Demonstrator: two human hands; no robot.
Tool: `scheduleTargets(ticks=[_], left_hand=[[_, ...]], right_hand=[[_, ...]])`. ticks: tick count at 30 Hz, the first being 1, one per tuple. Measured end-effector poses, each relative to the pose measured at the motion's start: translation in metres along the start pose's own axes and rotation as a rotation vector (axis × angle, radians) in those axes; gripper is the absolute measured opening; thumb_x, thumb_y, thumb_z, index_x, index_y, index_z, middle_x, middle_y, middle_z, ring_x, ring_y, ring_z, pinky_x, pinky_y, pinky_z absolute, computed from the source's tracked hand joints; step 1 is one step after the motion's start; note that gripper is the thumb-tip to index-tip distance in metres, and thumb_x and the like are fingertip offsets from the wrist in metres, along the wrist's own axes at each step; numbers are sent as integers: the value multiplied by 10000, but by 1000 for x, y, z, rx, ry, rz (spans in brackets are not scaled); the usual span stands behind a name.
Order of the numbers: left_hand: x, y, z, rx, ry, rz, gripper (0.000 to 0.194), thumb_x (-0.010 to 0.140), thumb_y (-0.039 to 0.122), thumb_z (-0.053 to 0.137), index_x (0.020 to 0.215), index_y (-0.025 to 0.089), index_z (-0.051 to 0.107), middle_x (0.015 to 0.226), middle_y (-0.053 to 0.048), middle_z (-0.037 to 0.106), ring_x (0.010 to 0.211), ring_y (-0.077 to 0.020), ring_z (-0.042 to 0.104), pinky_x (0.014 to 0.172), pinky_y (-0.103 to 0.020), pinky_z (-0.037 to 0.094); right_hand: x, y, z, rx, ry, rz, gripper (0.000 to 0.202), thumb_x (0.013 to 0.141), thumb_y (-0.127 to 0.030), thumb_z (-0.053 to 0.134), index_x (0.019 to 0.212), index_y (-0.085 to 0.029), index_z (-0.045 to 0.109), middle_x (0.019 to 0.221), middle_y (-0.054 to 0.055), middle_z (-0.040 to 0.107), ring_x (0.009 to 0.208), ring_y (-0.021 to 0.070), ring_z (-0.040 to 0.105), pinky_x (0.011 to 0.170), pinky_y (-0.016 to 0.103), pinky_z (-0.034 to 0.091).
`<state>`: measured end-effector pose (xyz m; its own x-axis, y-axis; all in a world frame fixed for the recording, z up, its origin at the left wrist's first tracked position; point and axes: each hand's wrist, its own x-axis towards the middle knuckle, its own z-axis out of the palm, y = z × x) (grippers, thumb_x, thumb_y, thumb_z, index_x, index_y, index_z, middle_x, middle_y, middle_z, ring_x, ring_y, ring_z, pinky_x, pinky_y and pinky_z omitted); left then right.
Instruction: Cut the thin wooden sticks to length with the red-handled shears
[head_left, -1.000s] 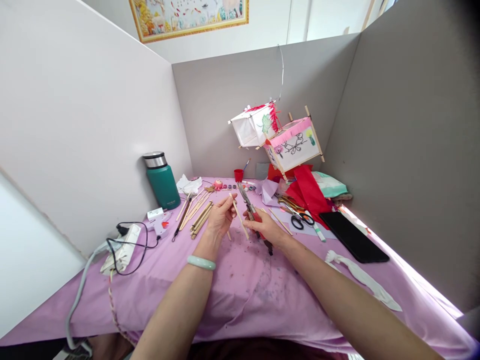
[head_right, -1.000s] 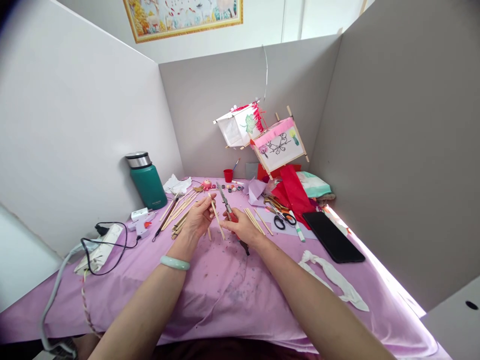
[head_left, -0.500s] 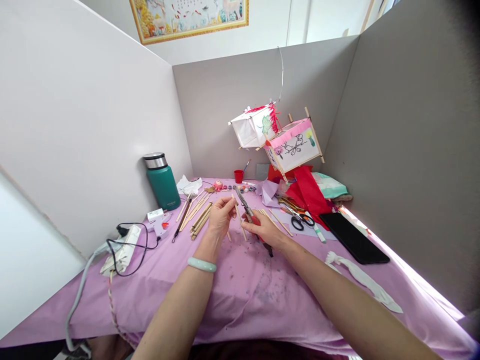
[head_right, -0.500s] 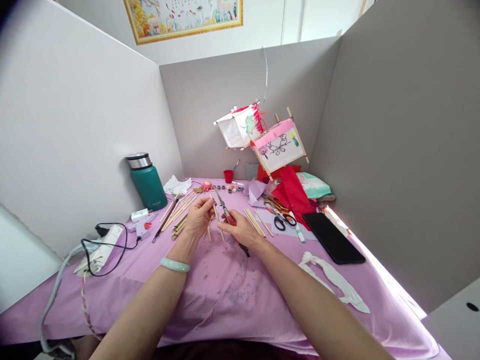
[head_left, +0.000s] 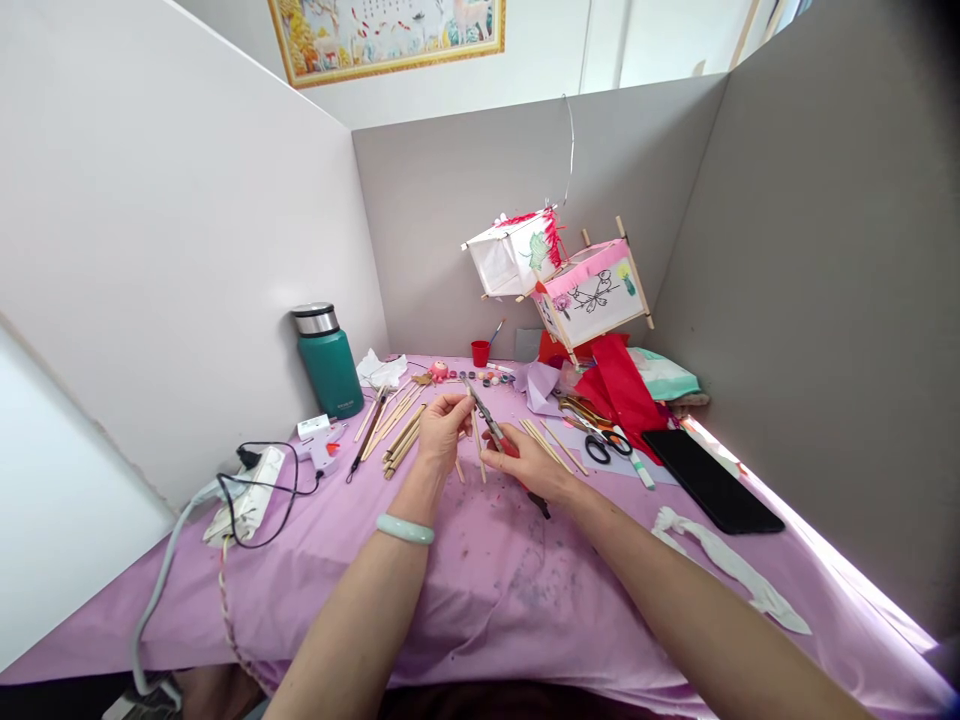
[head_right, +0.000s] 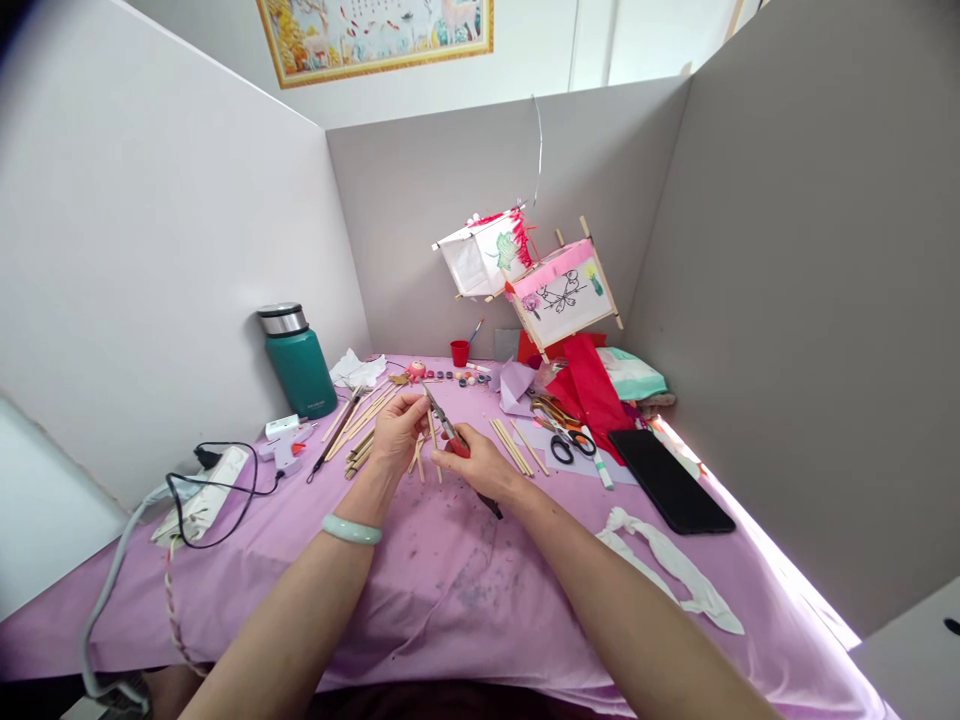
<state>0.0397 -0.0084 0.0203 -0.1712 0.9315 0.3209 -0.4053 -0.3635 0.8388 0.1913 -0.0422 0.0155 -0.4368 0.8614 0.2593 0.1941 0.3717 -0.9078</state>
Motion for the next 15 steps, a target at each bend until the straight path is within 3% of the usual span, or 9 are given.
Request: scheduleTargets(ticks=[15], left_hand=[[0, 4, 1, 21, 20, 15, 312, 563, 332, 818, 662, 138, 596, 491, 43, 517, 425, -59, 437, 437, -204, 318]], right_hand=[[1, 5, -3, 45, -26, 14, 360, 750, -404, 652, 1034, -196, 580, 909, 11, 576, 854, 172, 521, 757, 295, 401]])
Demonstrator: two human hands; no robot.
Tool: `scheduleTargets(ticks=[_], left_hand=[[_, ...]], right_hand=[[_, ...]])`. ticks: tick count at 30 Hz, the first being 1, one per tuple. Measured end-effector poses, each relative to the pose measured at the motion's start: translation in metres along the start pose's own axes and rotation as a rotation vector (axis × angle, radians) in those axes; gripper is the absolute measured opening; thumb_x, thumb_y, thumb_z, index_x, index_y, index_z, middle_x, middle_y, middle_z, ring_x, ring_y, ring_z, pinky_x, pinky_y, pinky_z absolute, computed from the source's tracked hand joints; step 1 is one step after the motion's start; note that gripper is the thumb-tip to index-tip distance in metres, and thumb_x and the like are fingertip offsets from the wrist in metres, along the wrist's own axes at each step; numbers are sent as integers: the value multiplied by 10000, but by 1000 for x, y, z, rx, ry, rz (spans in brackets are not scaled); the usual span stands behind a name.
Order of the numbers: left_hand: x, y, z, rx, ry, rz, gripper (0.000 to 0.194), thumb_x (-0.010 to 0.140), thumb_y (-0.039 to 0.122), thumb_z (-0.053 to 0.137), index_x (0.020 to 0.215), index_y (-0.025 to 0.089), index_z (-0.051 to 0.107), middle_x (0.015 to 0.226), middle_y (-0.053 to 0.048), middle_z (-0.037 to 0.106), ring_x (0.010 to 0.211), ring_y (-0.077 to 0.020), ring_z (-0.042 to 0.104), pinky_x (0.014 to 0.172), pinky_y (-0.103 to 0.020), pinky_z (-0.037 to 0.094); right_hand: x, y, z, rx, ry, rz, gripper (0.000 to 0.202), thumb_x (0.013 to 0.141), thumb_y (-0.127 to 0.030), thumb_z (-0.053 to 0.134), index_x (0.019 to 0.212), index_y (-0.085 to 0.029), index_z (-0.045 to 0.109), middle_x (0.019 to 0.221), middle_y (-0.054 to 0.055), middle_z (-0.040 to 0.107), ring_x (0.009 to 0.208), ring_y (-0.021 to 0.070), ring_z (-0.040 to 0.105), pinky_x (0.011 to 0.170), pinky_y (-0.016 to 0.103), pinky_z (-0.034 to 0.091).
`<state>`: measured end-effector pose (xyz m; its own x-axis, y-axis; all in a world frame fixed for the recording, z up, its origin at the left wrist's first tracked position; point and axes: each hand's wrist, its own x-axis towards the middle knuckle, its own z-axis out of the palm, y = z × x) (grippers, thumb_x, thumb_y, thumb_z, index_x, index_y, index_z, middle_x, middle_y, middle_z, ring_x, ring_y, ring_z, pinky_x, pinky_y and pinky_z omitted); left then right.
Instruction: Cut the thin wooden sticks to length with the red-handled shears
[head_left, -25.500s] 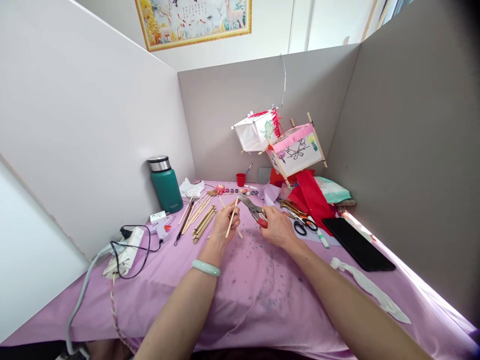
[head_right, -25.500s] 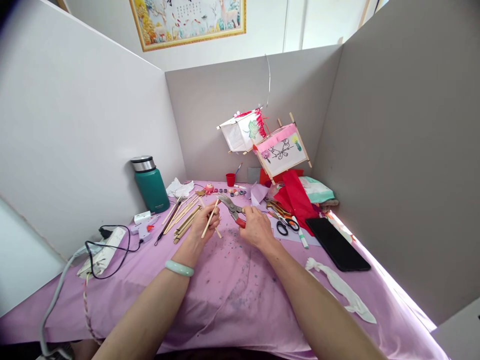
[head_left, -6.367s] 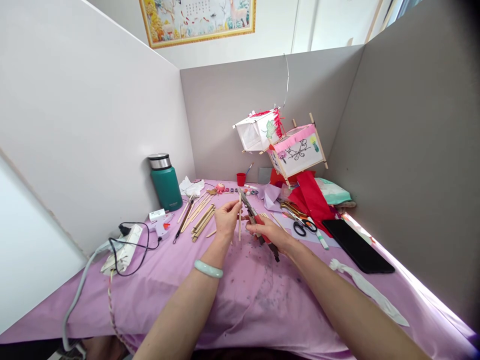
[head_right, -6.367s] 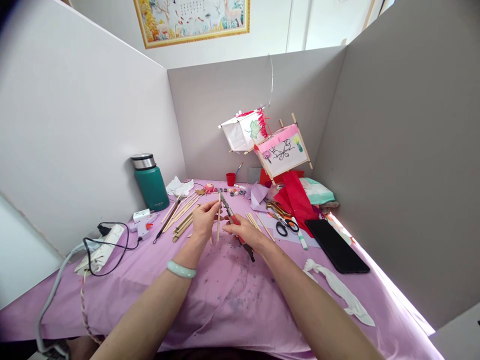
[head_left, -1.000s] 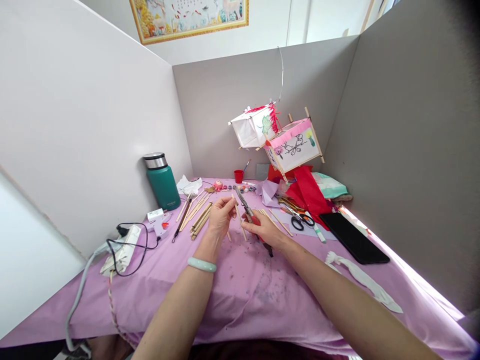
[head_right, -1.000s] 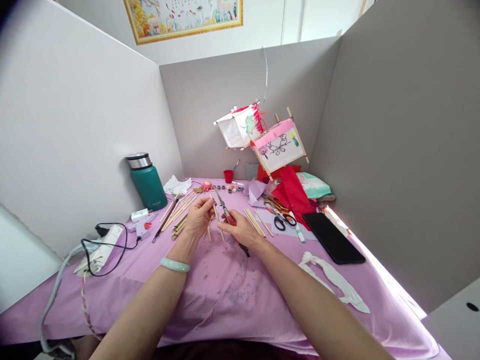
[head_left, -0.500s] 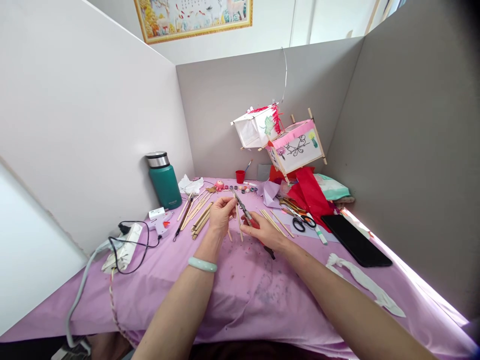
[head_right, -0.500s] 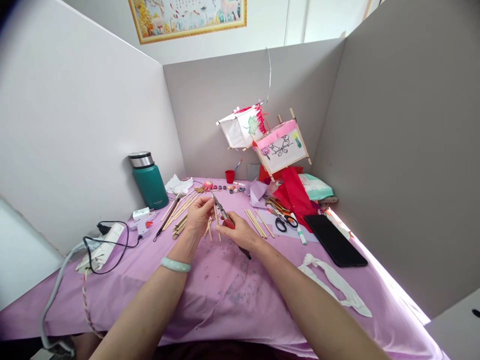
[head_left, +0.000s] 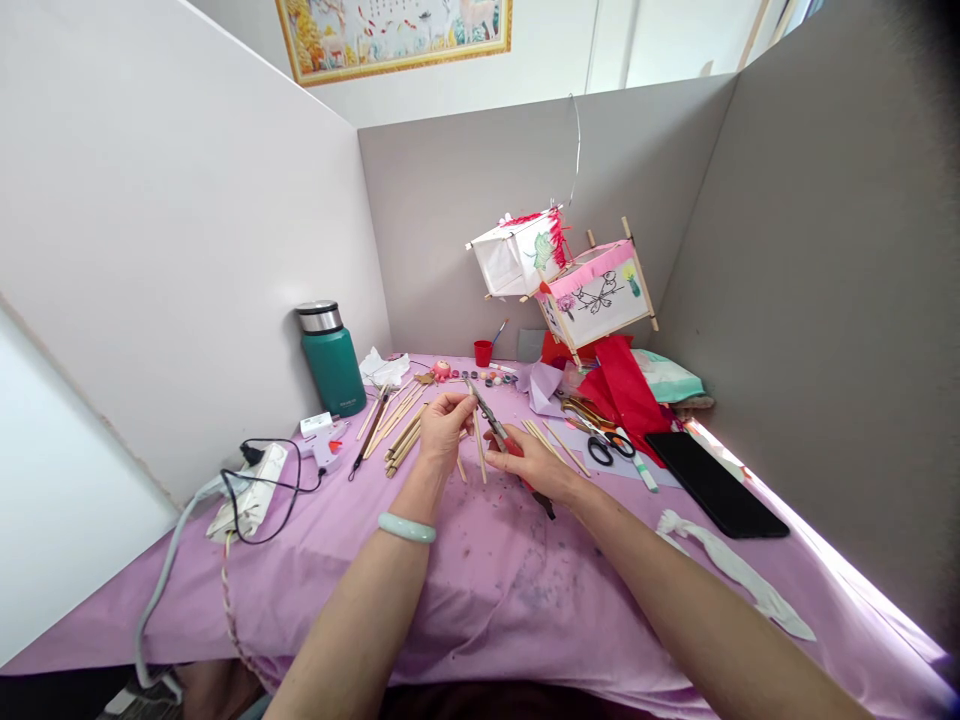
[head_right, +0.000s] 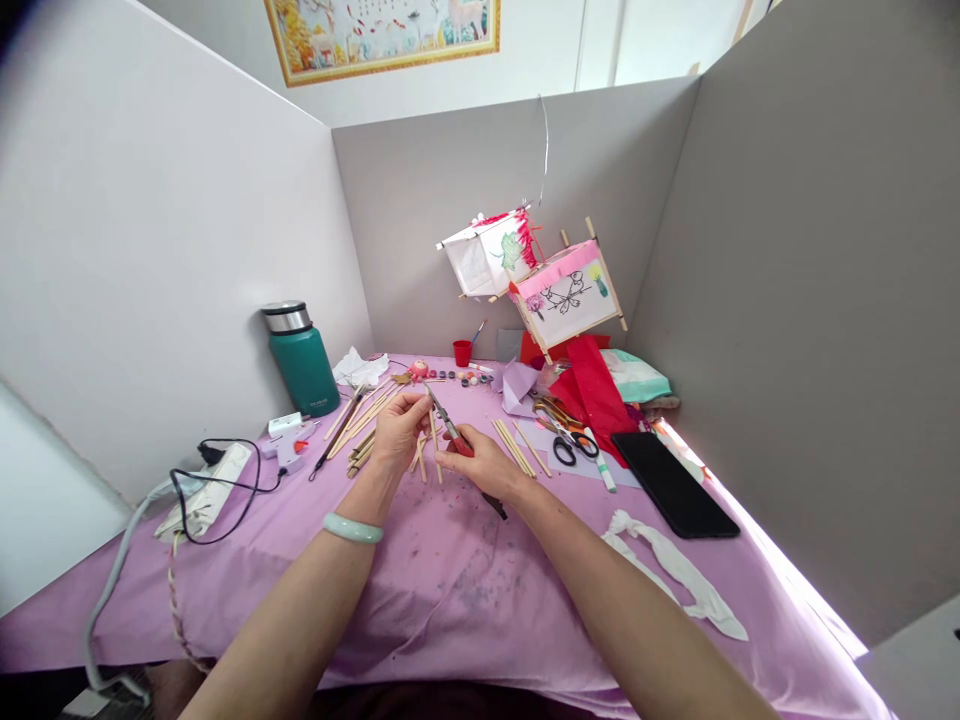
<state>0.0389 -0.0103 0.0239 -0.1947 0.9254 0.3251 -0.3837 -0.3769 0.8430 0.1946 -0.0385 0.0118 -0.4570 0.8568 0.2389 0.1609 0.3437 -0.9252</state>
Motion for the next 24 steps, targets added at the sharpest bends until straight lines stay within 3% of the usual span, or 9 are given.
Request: scheduleTargets(ticks=[7, 13, 19, 24], left_hand=[[0, 0, 0, 14, 4, 8, 297, 589, 337, 807, 655, 142, 592, 485, 46, 506, 427, -59, 437, 444, -204, 305], [-1, 1, 1, 20, 21, 13, 286, 589, 327, 801, 641, 144, 588, 473, 46, 504, 422, -57, 427, 441, -203, 292], [-1, 0, 4, 17, 13, -9, 293, 588, 336, 803, 635, 145, 585, 477, 48, 500, 419, -57, 417, 430, -207, 276], [-1, 2, 1, -110, -37, -53, 310, 583, 339, 815, 686, 140, 601, 508, 48, 503, 444, -49, 426, 442, -196, 288]], right_hand=[[2, -5, 3, -17, 26, 41, 309, 653, -257, 635, 946, -187, 569, 716, -45, 477, 638, 117, 419, 599, 252, 337], [6, -1, 5, -55, 34, -5, 280, 597, -191, 559, 876, -184, 550, 683, -46, 464, 620, 119, 400, 582, 254, 327], [10, 8, 12, -88, 173, 33, 110, 639, -215, 530, 748, -198, 526, 613, -45, 459, 599, 132, 426, 582, 261, 331], [6, 10, 5, -125, 141, -7, 174, 673, -247, 568, 838, -196, 545, 685, -39, 499, 620, 130, 444, 600, 263, 346]])
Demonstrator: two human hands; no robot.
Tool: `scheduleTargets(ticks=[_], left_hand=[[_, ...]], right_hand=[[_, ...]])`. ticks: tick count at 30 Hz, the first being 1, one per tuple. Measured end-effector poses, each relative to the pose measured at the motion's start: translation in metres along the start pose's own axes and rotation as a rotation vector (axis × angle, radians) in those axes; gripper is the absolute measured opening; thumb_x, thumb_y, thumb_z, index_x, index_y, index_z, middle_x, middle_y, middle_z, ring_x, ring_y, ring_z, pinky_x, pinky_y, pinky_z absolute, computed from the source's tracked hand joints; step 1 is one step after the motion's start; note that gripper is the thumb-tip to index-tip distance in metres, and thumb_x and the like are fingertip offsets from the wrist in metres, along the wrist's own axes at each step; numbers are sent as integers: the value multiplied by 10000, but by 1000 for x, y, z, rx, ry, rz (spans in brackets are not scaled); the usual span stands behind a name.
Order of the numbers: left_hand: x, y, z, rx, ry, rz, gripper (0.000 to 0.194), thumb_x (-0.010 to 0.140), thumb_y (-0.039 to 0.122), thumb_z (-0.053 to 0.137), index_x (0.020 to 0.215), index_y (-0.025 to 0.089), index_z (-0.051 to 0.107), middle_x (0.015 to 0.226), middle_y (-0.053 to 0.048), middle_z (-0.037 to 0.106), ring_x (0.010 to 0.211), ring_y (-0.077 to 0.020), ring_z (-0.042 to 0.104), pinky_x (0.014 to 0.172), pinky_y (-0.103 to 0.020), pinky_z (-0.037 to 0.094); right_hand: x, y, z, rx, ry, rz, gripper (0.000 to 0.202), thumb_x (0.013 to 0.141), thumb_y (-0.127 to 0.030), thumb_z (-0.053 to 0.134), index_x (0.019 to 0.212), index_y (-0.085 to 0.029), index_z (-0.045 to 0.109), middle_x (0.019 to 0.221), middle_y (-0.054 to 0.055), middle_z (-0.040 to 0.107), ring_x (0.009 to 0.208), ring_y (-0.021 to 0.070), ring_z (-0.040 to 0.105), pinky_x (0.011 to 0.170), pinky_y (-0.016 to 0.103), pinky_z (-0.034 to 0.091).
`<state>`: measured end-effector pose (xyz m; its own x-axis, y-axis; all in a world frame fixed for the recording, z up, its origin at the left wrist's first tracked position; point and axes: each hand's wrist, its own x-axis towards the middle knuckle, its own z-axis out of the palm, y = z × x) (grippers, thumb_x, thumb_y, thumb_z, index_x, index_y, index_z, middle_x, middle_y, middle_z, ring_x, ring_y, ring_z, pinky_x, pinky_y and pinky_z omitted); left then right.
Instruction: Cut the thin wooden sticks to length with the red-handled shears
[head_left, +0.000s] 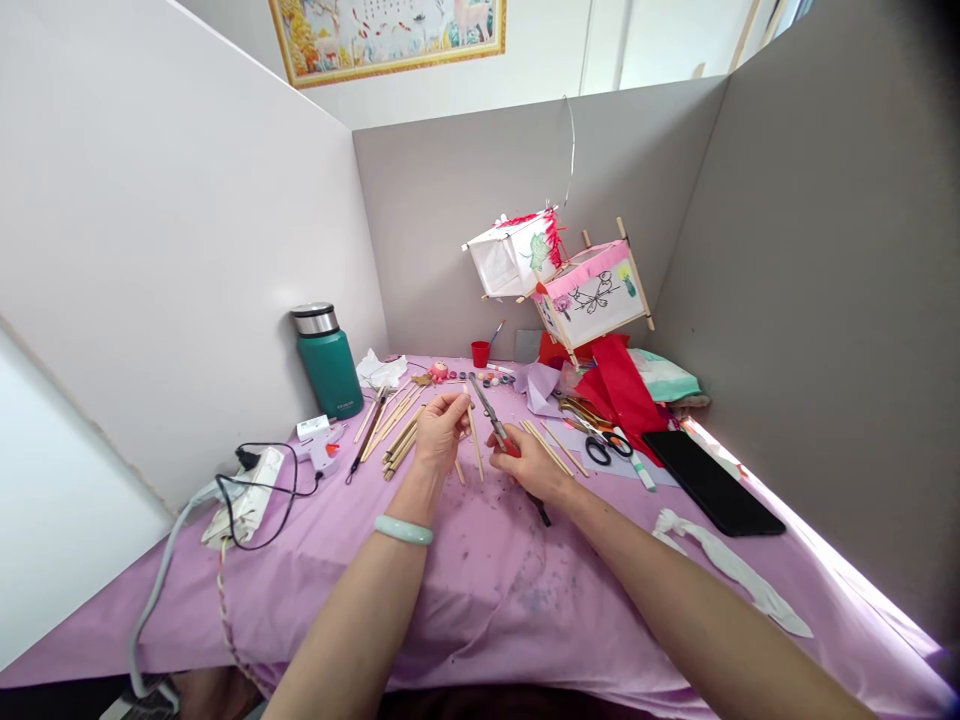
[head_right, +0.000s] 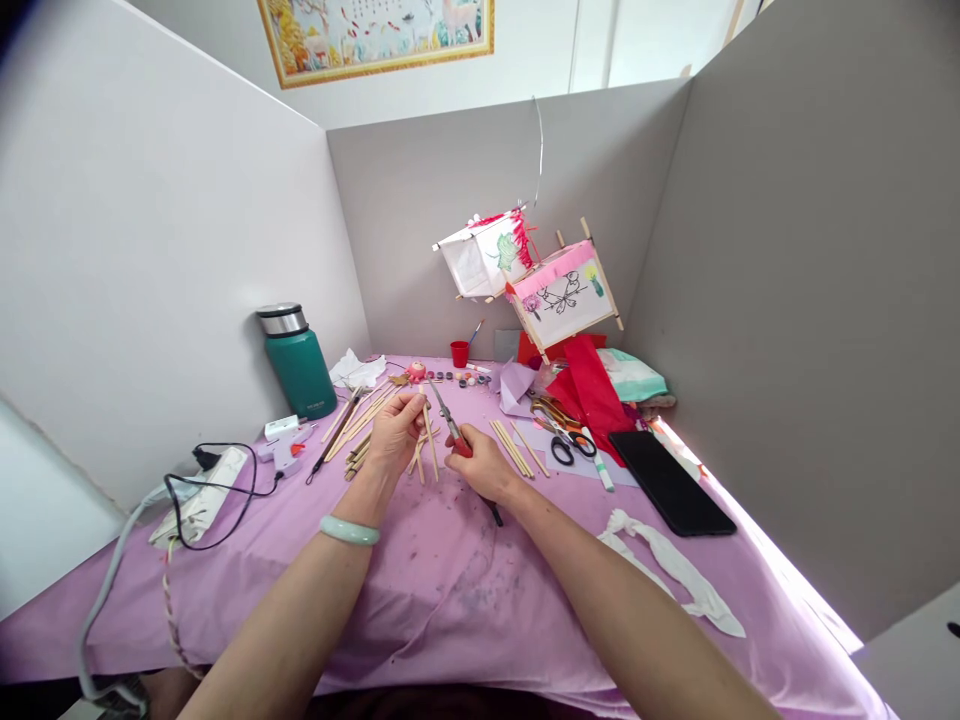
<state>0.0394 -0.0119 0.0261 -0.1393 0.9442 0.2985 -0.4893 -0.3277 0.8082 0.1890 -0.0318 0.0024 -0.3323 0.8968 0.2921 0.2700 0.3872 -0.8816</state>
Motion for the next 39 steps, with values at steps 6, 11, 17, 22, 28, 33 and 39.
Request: scheduleTargets(ticks=[6, 11, 17, 22, 28, 33, 39], left_hand=[[-1, -1, -1, -19, -44, -44, 320, 594, 351, 816, 720, 139, 612, 508, 56, 494, 437, -46, 419, 432, -191, 288], [-1, -1, -2, -20, -54, -67, 328, 594, 366, 814, 732, 135, 626, 510, 54, 504, 428, -38, 407, 433, -183, 279], [0, -2, -4, -8, -60, -71, 295, 624, 347, 796, 778, 133, 664, 506, 59, 478, 435, -34, 363, 430, -184, 228], [1, -4, -6, 50, -50, -66, 282, 637, 357, 781, 766, 126, 683, 476, 67, 431, 429, -31, 320, 431, -190, 193], [2, -5, -7, 67, -33, -91, 343, 591, 329, 801, 848, 121, 710, 529, 52, 489, 449, -32, 358, 438, -187, 223], [1, -5, -7, 31, -40, -127, 329, 573, 300, 811, 829, 124, 704, 528, 57, 484, 447, -32, 373, 427, -181, 250], [2, -6, -10, -41, -47, -216, 308, 563, 257, 823, 796, 121, 674, 557, 58, 490, 427, -12, 367, 405, -167, 263]], right_hand=[[1, 5, -11, -150, 78, -84, 263, 699, -243, 555, 957, -195, 534, 734, -32, 519, 666, 143, 473, 623, 265, 355], [-1, 1, -16, -486, 130, -217, 290, 691, -185, 517, 981, -178, 513, 821, 11, 546, 722, 163, 496, 636, 272, 349], [0, 2, -22, -779, 247, -261, 322, 696, -190, 538, 1016, -159, 510, 946, 80, 582, 894, 226, 528, 740, 306, 366], [0, -1, -26, -888, 257, -278, 267, 722, -207, 545, 985, -170, 514, 953, 81, 591, 905, 230, 526, 753, 307, 354], [0, -3, -30, -970, 253, -243, 237, 738, -214, 551, 969, -175, 516, 949, 85, 600, 903, 230, 534, 731, 301, 334], [0, -2, -30, -968, 233, -214, 182, 771, -214, 541, 950, -181, 525, 951, 79, 625, 908, 220, 559, 707, 285, 326], [0, 1, -30, -976, 197, -145, 137, 815, -223, 536, 948, -192, 539, 970, 63, 658, 900, 204, 593, 676, 275, 317]])
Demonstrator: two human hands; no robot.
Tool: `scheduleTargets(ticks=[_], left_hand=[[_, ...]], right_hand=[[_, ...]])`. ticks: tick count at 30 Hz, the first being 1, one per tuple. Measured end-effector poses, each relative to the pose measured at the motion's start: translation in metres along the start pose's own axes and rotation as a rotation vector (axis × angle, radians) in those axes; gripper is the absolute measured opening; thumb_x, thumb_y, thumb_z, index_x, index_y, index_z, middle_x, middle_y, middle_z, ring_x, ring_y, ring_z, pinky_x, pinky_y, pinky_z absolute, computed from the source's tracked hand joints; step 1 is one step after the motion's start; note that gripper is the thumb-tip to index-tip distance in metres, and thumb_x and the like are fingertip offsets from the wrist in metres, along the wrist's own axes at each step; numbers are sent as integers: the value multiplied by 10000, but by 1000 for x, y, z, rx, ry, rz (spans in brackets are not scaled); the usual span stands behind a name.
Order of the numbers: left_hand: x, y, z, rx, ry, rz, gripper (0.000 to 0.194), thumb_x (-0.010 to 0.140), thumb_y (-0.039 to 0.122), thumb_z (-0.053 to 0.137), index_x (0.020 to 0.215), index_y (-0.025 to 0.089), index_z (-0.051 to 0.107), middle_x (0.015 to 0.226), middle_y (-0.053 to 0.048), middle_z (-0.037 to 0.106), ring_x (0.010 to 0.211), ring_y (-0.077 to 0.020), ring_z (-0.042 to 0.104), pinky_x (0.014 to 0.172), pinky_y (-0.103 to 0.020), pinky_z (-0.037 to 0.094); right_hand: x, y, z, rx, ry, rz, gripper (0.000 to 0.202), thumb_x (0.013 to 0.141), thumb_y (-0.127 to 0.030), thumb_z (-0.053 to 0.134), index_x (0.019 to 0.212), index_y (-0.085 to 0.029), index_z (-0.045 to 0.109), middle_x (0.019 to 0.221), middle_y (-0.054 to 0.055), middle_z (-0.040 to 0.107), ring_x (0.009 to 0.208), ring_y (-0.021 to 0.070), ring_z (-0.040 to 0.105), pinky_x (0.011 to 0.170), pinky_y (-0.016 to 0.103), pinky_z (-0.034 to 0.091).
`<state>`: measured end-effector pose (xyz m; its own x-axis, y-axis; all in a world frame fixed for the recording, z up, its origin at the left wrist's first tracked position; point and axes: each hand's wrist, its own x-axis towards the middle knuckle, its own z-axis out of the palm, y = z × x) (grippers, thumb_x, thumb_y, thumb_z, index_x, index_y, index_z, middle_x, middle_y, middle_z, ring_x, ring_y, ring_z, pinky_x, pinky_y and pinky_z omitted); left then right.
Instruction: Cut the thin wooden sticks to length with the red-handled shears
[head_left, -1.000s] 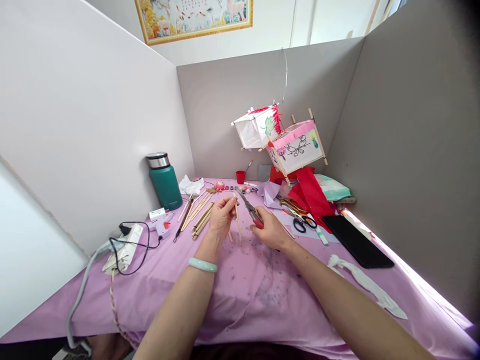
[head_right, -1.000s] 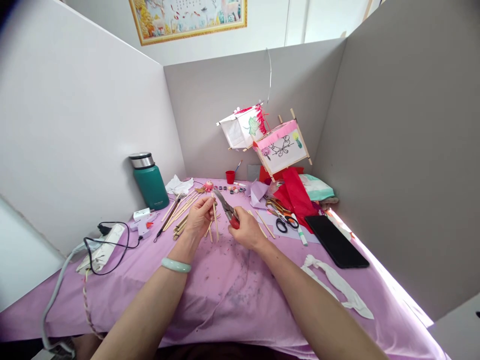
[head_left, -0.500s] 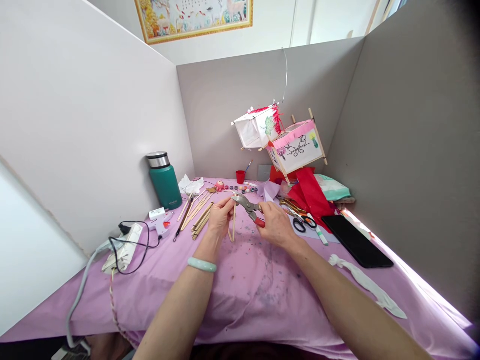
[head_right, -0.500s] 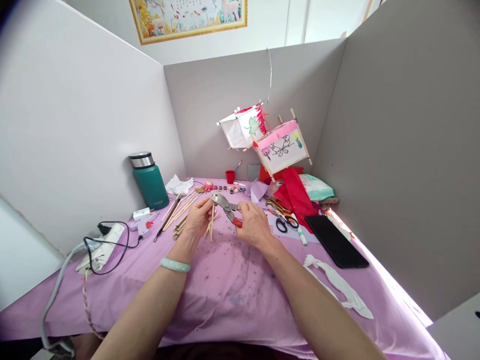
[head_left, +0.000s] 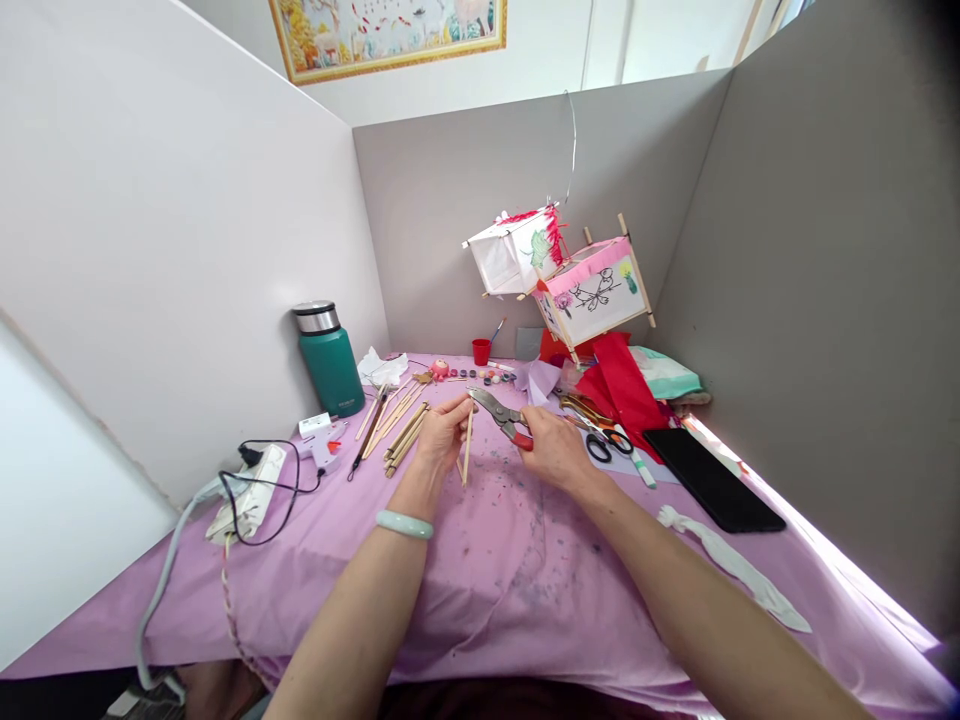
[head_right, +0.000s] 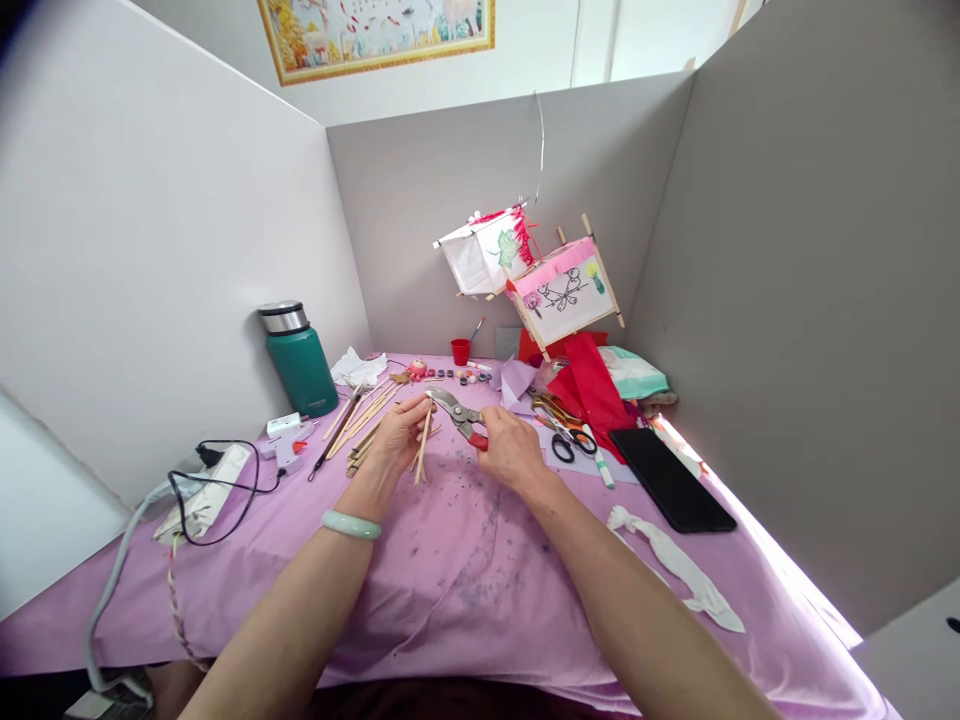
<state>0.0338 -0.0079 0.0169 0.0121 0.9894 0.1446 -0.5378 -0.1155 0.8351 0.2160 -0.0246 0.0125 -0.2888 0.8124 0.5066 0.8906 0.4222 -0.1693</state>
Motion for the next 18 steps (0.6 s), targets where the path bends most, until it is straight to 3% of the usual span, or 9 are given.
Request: scheduleTargets(ticks=[14, 18], left_hand=[[4, -2, 0, -71, 48, -113, 193, 595, 166, 774, 675, 124, 604, 503, 58, 461, 402, -18, 360, 372, -164, 257], [3, 3, 1, -103, 97, -171, 186, 607, 140, 748, 762, 111, 650, 559, 41, 513, 406, -9, 350, 376, -165, 262]], right_hand=[[0, 1, 7, 0, -59, 72, 190, 821, -288, 555, 978, -184, 531, 989, 84, 644, 922, 219, 593, 709, 281, 343], [1, 2, 5, 8, -31, 116, 209, 797, -277, 558, 980, -177, 542, 991, 89, 639, 916, 225, 590, 712, 288, 343]])
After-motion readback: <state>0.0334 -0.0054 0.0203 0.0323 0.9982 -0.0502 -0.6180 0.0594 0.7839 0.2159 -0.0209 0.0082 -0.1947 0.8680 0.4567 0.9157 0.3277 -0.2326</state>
